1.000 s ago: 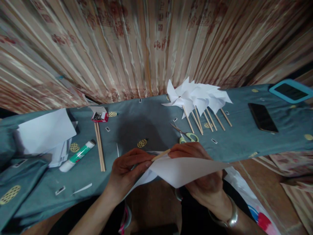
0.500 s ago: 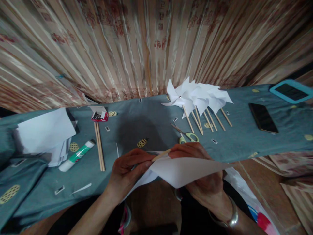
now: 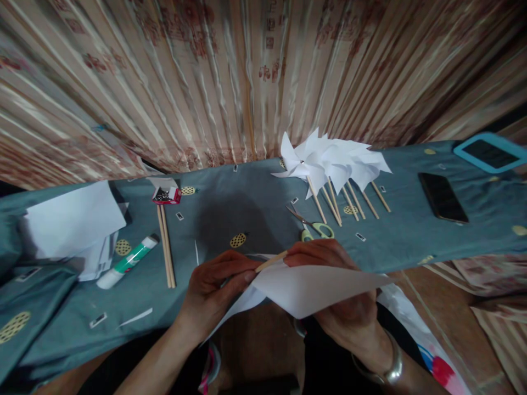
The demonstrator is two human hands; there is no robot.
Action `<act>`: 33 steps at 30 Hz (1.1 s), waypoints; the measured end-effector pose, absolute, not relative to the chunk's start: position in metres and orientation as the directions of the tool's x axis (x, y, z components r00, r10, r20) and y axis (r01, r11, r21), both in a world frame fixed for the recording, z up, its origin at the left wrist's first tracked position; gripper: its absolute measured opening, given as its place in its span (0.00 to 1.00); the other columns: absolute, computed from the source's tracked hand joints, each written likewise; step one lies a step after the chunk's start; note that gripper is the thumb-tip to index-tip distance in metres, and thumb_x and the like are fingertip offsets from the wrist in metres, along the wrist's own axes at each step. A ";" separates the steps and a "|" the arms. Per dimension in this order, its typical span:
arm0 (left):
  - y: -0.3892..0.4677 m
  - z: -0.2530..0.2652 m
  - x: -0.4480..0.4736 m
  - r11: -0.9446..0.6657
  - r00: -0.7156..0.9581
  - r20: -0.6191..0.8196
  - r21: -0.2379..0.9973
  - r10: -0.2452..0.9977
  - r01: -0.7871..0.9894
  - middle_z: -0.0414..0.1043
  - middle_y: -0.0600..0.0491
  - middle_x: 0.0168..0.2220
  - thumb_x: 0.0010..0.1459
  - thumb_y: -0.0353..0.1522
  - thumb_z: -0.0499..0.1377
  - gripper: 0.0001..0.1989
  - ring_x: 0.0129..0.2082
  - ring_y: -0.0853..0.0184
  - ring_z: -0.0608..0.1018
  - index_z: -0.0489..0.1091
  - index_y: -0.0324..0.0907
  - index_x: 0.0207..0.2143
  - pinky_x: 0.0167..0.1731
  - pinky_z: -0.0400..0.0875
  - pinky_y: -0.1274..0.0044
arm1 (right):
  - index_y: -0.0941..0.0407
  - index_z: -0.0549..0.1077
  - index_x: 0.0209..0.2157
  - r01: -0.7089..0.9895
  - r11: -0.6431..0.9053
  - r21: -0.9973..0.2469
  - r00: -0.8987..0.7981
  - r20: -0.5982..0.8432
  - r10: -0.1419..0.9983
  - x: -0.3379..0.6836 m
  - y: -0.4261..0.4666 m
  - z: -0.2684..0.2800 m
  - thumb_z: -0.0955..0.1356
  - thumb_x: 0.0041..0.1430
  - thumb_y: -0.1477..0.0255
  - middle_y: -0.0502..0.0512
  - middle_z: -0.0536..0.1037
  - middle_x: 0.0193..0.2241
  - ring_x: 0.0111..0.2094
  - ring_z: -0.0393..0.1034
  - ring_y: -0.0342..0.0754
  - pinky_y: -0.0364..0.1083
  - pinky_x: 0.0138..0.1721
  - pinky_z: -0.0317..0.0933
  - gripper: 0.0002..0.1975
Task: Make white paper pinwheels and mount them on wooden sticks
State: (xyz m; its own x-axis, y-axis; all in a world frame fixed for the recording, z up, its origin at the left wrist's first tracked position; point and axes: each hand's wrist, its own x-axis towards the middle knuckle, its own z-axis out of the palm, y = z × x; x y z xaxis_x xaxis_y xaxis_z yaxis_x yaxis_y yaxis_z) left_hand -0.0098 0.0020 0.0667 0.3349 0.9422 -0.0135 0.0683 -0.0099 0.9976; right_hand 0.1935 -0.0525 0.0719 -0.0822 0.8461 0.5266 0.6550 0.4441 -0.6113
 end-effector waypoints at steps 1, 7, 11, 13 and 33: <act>0.002 0.066 -0.010 -0.008 0.334 -0.014 0.998 0.943 0.064 0.78 0.49 0.26 0.53 0.36 0.66 0.06 0.26 0.67 0.78 0.83 0.47 0.31 0.25 0.70 0.80 | 0.51 0.72 0.45 0.652 0.445 -0.613 -0.081 0.528 0.846 0.194 -0.053 0.072 0.67 0.60 0.76 0.55 0.80 0.42 0.45 0.73 0.53 0.54 0.46 0.71 0.12; 0.002 0.060 -0.012 -0.024 0.360 0.000 0.998 0.933 0.062 0.79 0.48 0.28 0.55 0.39 0.65 0.09 0.28 0.65 0.78 0.83 0.46 0.33 0.27 0.72 0.77 | 0.51 0.72 0.45 0.653 0.448 -0.610 -0.079 0.534 0.842 0.193 -0.052 0.073 0.67 0.60 0.77 0.54 0.80 0.41 0.45 0.73 0.54 0.54 0.46 0.71 0.12; 0.002 0.058 -0.012 -0.026 0.361 0.004 0.998 0.933 0.056 0.78 0.49 0.28 0.56 0.41 0.65 0.09 0.28 0.65 0.78 0.83 0.48 0.32 0.27 0.72 0.77 | 0.51 0.72 0.46 0.647 0.444 -0.619 -0.084 0.521 0.849 0.194 -0.053 0.072 0.68 0.60 0.77 0.55 0.80 0.42 0.45 0.73 0.54 0.54 0.46 0.71 0.13; 0.002 0.059 -0.012 -0.021 0.369 -0.001 0.998 0.929 0.056 0.78 0.50 0.28 0.56 0.41 0.65 0.09 0.28 0.65 0.78 0.83 0.49 0.32 0.27 0.72 0.78 | 0.51 0.72 0.46 0.641 0.449 -0.622 -0.085 0.525 0.847 0.194 -0.053 0.072 0.68 0.60 0.77 0.55 0.80 0.42 0.45 0.73 0.54 0.54 0.46 0.71 0.13; 0.002 0.063 -0.010 -0.108 0.334 0.079 0.992 0.939 0.071 0.79 0.52 0.27 0.55 0.35 0.67 0.04 0.27 0.70 0.79 0.83 0.50 0.33 0.25 0.73 0.83 | 0.53 0.72 0.46 0.614 0.475 -0.630 -0.109 0.528 0.842 0.196 -0.053 0.070 0.68 0.60 0.77 0.53 0.78 0.42 0.46 0.70 0.51 0.50 0.48 0.68 0.12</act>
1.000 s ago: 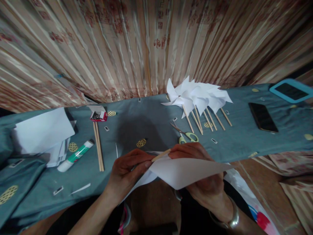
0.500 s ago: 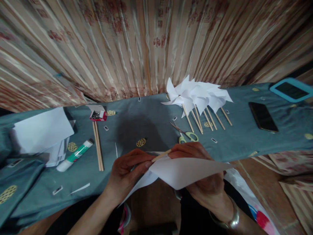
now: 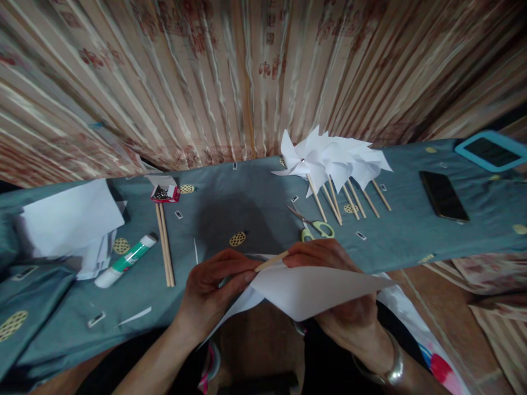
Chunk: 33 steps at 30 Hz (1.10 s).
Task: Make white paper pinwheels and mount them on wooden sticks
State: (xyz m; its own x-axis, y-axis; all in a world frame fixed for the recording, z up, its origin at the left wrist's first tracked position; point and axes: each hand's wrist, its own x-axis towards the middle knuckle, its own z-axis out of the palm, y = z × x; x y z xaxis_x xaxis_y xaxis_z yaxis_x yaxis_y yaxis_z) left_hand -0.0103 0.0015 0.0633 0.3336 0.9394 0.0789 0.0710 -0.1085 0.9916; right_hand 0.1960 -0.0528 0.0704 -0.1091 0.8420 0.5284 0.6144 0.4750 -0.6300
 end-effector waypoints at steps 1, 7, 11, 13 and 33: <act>0.002 0.063 -0.010 -0.109 0.333 0.080 0.992 0.940 0.069 0.79 0.52 0.27 0.54 0.35 0.67 0.04 0.27 0.70 0.79 0.83 0.50 0.33 0.25 0.73 0.82 | 0.53 0.72 0.46 0.613 0.476 -0.631 -0.109 0.529 0.841 0.196 -0.053 0.070 0.68 0.60 0.76 0.53 0.78 0.43 0.46 0.70 0.51 0.50 0.48 0.68 0.12; 0.001 0.065 -0.010 -0.087 0.324 0.057 0.993 0.944 0.081 0.79 0.52 0.28 0.54 0.33 0.66 0.04 0.27 0.70 0.80 0.83 0.50 0.33 0.25 0.72 0.84 | 0.54 0.72 0.46 0.628 0.466 -0.624 -0.114 0.518 0.848 0.196 -0.054 0.070 0.67 0.61 0.76 0.55 0.79 0.43 0.46 0.71 0.53 0.52 0.47 0.68 0.11; 0.001 0.064 -0.011 -0.100 0.332 0.066 0.991 0.941 0.087 0.79 0.52 0.28 0.55 0.33 0.66 0.05 0.27 0.70 0.80 0.83 0.51 0.33 0.25 0.73 0.83 | 0.54 0.72 0.46 0.626 0.456 -0.632 -0.107 0.510 0.854 0.195 -0.054 0.070 0.67 0.61 0.75 0.55 0.79 0.43 0.46 0.70 0.52 0.52 0.48 0.68 0.11; 0.001 0.063 -0.012 -0.112 0.331 0.077 0.990 0.940 0.087 0.79 0.52 0.28 0.55 0.33 0.66 0.05 0.28 0.69 0.80 0.83 0.51 0.34 0.26 0.74 0.83 | 0.54 0.72 0.47 0.612 0.456 -0.646 -0.109 0.502 0.858 0.195 -0.054 0.071 0.66 0.62 0.75 0.55 0.79 0.43 0.46 0.70 0.52 0.52 0.48 0.68 0.11; 0.000 0.071 -0.022 -0.595 0.425 0.452 0.741 0.784 0.311 0.80 0.54 0.33 0.62 0.29 0.61 0.08 0.30 0.71 0.81 0.81 0.47 0.39 0.29 0.77 0.83 | 0.54 0.73 0.42 0.628 0.491 -0.604 -0.119 0.549 0.828 0.194 -0.048 0.082 0.61 0.66 0.75 0.55 0.80 0.36 0.40 0.74 0.50 0.50 0.41 0.71 0.10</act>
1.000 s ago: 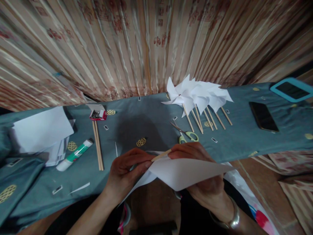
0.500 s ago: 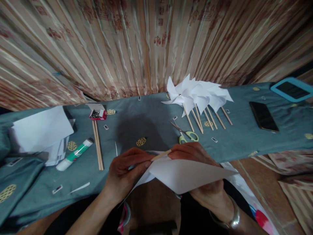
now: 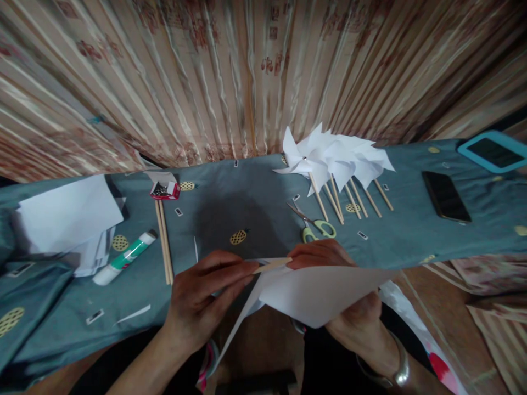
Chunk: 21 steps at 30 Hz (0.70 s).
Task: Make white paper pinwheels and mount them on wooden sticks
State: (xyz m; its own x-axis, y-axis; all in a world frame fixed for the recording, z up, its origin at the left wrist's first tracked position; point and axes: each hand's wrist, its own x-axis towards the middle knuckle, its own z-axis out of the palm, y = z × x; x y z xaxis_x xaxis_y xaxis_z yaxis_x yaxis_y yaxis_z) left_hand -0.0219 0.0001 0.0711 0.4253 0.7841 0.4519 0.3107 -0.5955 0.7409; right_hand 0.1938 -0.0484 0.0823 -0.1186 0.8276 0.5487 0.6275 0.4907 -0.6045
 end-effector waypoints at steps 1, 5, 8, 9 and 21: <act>-0.001 0.072 -0.023 -0.610 0.437 0.457 0.723 0.775 0.325 0.80 0.54 0.33 0.63 0.29 0.60 0.09 0.30 0.71 0.81 0.80 0.47 0.40 0.29 0.77 0.83 | 0.54 0.73 0.42 0.626 0.493 -0.605 -0.121 0.549 0.827 0.194 -0.049 0.081 0.61 0.66 0.75 0.55 0.80 0.36 0.40 0.74 0.50 0.50 0.41 0.71 0.09; -0.004 0.073 -0.028 -0.657 0.477 0.472 0.657 0.741 0.370 0.80 0.54 0.35 0.63 0.28 0.59 0.10 0.31 0.72 0.81 0.79 0.46 0.43 0.30 0.76 0.84 | 0.53 0.71 0.44 0.590 0.501 -0.633 -0.106 0.554 0.826 0.195 -0.050 0.074 0.59 0.68 0.74 0.55 0.79 0.37 0.40 0.74 0.50 0.51 0.43 0.70 0.10; -0.007 0.070 -0.033 -0.671 0.516 0.449 0.616 0.730 0.413 0.79 0.53 0.37 0.64 0.28 0.58 0.11 0.33 0.71 0.81 0.77 0.46 0.46 0.31 0.76 0.84 | 0.51 0.70 0.48 0.600 0.489 -0.633 -0.112 0.538 0.835 0.196 -0.052 0.068 0.62 0.66 0.75 0.55 0.79 0.40 0.43 0.74 0.51 0.54 0.46 0.70 0.11; -0.008 0.068 -0.034 -0.675 0.520 0.449 0.607 0.727 0.419 0.79 0.53 0.38 0.65 0.28 0.57 0.12 0.33 0.71 0.81 0.77 0.47 0.47 0.31 0.76 0.83 | 0.51 0.70 0.49 0.608 0.486 -0.628 -0.118 0.534 0.837 0.196 -0.052 0.067 0.63 0.65 0.76 0.56 0.79 0.41 0.44 0.74 0.52 0.55 0.46 0.70 0.13; -0.007 0.067 -0.037 -0.715 0.533 0.482 0.545 0.695 0.438 0.79 0.53 0.36 0.66 0.28 0.55 0.10 0.31 0.72 0.80 0.77 0.44 0.44 0.29 0.76 0.83 | 0.57 0.65 0.56 0.701 0.517 -0.492 -0.282 0.474 0.834 0.196 -0.050 0.063 0.61 0.66 0.77 0.63 0.78 0.47 0.50 0.72 0.56 0.59 0.50 0.71 0.18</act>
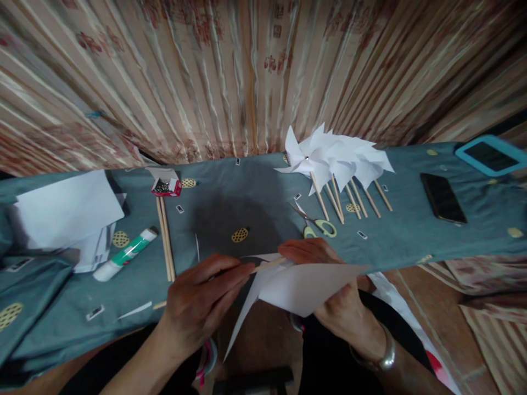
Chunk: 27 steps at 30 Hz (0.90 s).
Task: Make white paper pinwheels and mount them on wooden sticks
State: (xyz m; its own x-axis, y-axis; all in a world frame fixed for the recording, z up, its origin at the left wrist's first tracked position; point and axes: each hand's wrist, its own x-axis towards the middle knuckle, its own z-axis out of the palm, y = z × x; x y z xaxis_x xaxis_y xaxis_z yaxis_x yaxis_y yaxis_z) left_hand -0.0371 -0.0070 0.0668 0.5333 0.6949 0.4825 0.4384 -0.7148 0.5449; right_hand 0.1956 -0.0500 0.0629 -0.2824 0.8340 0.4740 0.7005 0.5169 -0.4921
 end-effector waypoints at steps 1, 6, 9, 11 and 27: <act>-0.007 0.066 -0.038 -0.715 0.531 0.486 0.551 0.695 0.431 0.78 0.52 0.36 0.66 0.28 0.55 0.10 0.31 0.72 0.80 0.76 0.43 0.44 0.29 0.76 0.83 | 0.57 0.65 0.56 0.702 0.527 -0.478 -0.292 0.482 0.826 0.195 -0.049 0.063 0.61 0.66 0.77 0.64 0.78 0.47 0.50 0.72 0.56 0.59 0.50 0.71 0.18; -0.005 0.061 -0.041 -0.713 0.522 0.492 0.561 0.696 0.421 0.78 0.53 0.37 0.65 0.27 0.56 0.11 0.33 0.71 0.81 0.76 0.45 0.46 0.31 0.77 0.82 | 0.57 0.66 0.56 0.727 0.532 -0.435 -0.311 0.482 0.819 0.191 -0.044 0.063 0.59 0.67 0.76 0.62 0.79 0.45 0.48 0.74 0.55 0.57 0.48 0.72 0.18; -0.002 0.057 -0.042 -0.726 0.523 0.510 0.556 0.683 0.405 0.79 0.53 0.36 0.66 0.28 0.55 0.12 0.33 0.71 0.81 0.76 0.45 0.46 0.33 0.77 0.83 | 0.57 0.67 0.56 0.718 0.545 -0.434 -0.323 0.486 0.812 0.189 -0.041 0.062 0.59 0.66 0.78 0.63 0.79 0.45 0.47 0.74 0.55 0.57 0.48 0.72 0.19; -0.001 0.055 -0.043 -0.737 0.505 0.542 0.558 0.671 0.381 0.79 0.52 0.36 0.66 0.28 0.54 0.12 0.32 0.71 0.81 0.76 0.44 0.46 0.32 0.77 0.84 | 0.58 0.68 0.55 0.707 0.548 -0.447 -0.324 0.484 0.813 0.187 -0.039 0.061 0.60 0.64 0.79 0.63 0.79 0.46 0.47 0.74 0.55 0.57 0.48 0.72 0.20; 0.003 0.050 -0.045 -0.768 0.545 0.547 0.516 0.636 0.378 0.78 0.50 0.36 0.65 0.27 0.54 0.13 0.34 0.70 0.81 0.77 0.42 0.45 0.35 0.76 0.83 | 0.59 0.70 0.54 0.764 0.550 -0.338 -0.363 0.480 0.799 0.184 -0.036 0.046 0.61 0.62 0.81 0.62 0.80 0.48 0.49 0.73 0.55 0.57 0.51 0.71 0.19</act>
State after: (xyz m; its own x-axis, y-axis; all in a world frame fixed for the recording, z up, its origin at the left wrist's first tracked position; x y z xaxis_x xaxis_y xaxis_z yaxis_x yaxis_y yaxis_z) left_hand -0.0454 0.0033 0.0501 0.5446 0.6356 0.5472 0.3781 -0.7684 0.5163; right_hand 0.1845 -0.0365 0.0456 -0.3626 0.7991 0.4796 0.7641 0.5496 -0.3379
